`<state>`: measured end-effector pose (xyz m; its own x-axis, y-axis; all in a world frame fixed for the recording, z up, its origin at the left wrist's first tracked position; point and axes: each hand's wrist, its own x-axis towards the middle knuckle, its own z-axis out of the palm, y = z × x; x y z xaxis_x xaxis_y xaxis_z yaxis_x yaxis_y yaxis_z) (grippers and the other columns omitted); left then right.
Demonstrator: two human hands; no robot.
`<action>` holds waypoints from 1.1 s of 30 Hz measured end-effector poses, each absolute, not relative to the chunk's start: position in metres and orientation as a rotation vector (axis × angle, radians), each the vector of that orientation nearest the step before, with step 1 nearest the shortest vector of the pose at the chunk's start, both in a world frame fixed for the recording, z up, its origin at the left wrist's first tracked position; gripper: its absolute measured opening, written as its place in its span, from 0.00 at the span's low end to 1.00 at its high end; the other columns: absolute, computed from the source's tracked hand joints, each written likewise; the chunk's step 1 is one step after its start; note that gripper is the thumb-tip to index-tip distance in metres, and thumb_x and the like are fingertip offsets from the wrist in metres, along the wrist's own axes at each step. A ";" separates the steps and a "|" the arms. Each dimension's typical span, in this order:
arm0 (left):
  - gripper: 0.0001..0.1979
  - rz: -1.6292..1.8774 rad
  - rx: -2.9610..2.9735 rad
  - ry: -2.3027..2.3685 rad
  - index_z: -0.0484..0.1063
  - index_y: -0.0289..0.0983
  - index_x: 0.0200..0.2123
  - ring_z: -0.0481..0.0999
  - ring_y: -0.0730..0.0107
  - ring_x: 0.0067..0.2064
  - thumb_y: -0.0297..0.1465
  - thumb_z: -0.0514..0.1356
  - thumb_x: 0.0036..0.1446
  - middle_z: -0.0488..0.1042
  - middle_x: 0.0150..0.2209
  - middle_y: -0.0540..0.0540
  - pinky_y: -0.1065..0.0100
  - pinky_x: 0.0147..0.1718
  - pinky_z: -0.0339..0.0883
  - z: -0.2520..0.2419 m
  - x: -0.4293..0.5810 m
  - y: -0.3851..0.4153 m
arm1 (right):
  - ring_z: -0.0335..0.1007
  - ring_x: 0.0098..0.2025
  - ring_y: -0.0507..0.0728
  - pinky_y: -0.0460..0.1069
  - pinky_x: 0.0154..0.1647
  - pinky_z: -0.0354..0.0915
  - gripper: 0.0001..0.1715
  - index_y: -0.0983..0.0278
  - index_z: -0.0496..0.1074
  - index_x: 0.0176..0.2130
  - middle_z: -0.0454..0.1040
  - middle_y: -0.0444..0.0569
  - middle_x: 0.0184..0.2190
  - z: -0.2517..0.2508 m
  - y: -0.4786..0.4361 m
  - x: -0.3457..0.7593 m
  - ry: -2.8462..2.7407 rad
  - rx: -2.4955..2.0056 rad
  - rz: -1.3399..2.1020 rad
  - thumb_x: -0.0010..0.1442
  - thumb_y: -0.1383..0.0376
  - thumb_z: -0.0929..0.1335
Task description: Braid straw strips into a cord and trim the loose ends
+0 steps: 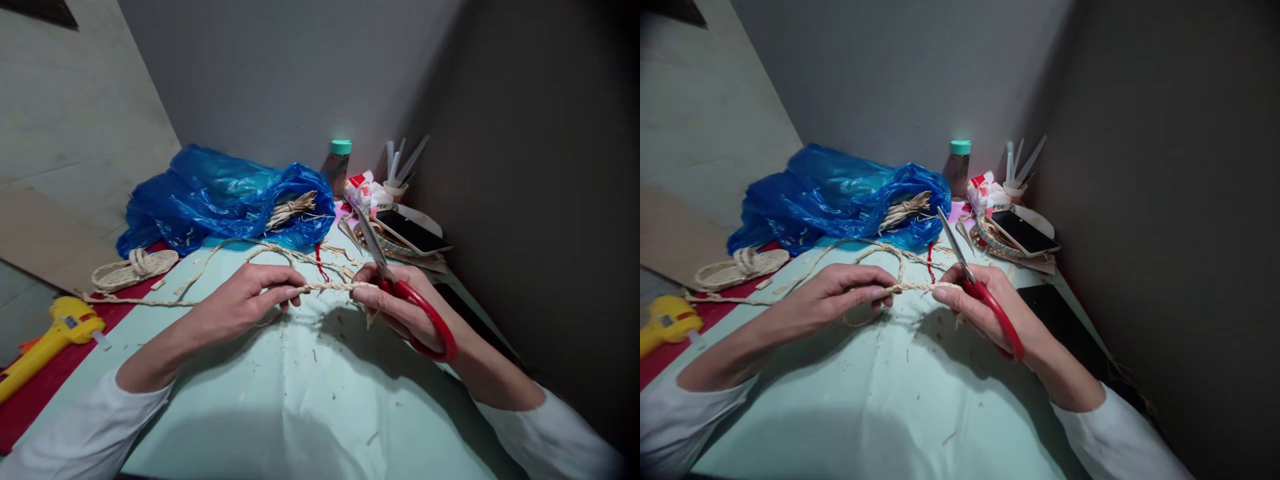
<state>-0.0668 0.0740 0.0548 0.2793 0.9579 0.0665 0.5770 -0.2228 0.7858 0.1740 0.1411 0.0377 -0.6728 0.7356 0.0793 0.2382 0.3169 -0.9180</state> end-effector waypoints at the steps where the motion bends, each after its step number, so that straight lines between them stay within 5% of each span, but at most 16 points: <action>1: 0.13 0.749 1.959 1.398 0.76 0.36 0.43 0.74 0.68 0.36 0.33 0.54 0.63 0.78 0.36 0.46 0.71 0.36 0.64 0.054 -0.066 0.074 | 0.49 0.17 0.46 0.44 0.18 0.48 0.20 0.63 0.66 0.29 0.58 0.37 0.17 0.038 0.140 0.173 -2.092 -0.867 1.336 0.61 0.50 0.66; 13: 0.10 0.940 2.258 1.438 0.76 0.34 0.40 0.74 0.67 0.39 0.28 0.55 0.63 0.78 0.37 0.44 0.70 0.40 0.63 0.052 -0.053 0.062 | 0.56 0.24 0.48 0.44 0.24 0.53 0.16 0.65 0.67 0.27 0.63 0.40 0.22 0.040 0.131 0.166 -2.303 -0.752 1.208 0.59 0.57 0.69; 22: 0.11 0.918 1.767 1.277 0.74 0.35 0.36 0.67 0.73 0.32 0.32 0.53 0.64 0.68 0.28 0.51 0.73 0.32 0.59 0.059 -0.062 0.067 | 0.47 0.13 0.44 0.44 0.15 0.46 0.21 0.64 0.65 0.26 0.57 0.37 0.15 0.037 0.133 0.170 -2.011 -0.794 1.467 0.63 0.52 0.66; 33: 0.06 1.029 1.351 1.113 0.78 0.34 0.30 0.64 0.78 0.25 0.29 0.62 0.55 0.68 0.21 0.51 0.75 0.24 0.55 0.049 -0.052 0.065 | 0.59 0.21 0.47 0.44 0.23 0.55 0.22 0.64 0.64 0.24 0.64 0.40 0.19 0.030 0.137 0.167 -2.175 -0.710 1.261 0.64 0.54 0.64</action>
<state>-0.0524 0.0645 0.0491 0.1954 0.9807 -0.0049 0.0725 -0.0094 0.9973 0.1670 0.1366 0.0305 -0.7255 0.6653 0.1762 0.1778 0.4285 -0.8859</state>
